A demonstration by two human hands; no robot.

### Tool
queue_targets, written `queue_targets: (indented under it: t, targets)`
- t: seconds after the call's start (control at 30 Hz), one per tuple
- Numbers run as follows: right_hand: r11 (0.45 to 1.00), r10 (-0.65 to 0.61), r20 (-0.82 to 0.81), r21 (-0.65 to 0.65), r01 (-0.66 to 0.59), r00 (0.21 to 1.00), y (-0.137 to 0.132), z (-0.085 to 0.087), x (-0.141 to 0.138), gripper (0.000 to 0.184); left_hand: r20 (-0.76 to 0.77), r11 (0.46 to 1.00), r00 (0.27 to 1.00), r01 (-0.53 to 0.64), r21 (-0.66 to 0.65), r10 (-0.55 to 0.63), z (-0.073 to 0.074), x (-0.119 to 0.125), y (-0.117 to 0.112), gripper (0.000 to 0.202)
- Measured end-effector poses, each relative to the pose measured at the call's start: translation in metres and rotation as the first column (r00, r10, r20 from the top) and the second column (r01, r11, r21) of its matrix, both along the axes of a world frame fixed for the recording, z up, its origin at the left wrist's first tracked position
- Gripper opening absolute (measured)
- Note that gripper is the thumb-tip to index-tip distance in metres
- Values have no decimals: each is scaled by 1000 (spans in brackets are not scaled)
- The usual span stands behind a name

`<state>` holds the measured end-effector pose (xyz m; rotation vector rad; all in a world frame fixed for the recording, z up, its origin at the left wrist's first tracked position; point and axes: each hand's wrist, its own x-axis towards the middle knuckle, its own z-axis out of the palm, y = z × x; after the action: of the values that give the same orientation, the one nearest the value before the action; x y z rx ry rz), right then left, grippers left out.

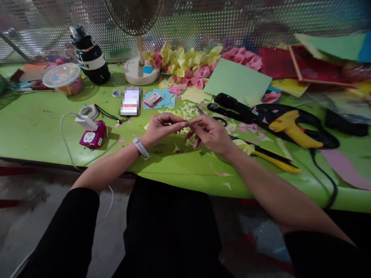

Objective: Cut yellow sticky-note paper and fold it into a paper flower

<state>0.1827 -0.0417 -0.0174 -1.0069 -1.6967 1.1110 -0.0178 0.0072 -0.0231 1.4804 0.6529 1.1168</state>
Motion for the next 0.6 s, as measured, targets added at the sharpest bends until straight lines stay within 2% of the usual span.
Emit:
queue_targets:
  t: [0.2, 0.47, 0.6]
  targets:
    - [998, 55, 2, -4, -55, 999, 4, -4, 5, 24, -19, 999, 999, 32, 13, -32, 1, -1, -1, 35]
    - [984, 142, 5, -109, -140, 990, 4, 0, 6, 29, -54, 1000, 998, 28, 10, -27, 1, -1, -2, 36]
    - [996, 80, 43, -49, -78, 996, 0, 0, 2, 26, -55, 1000, 998, -10, 28, 11, 1, -1, -1, 36]
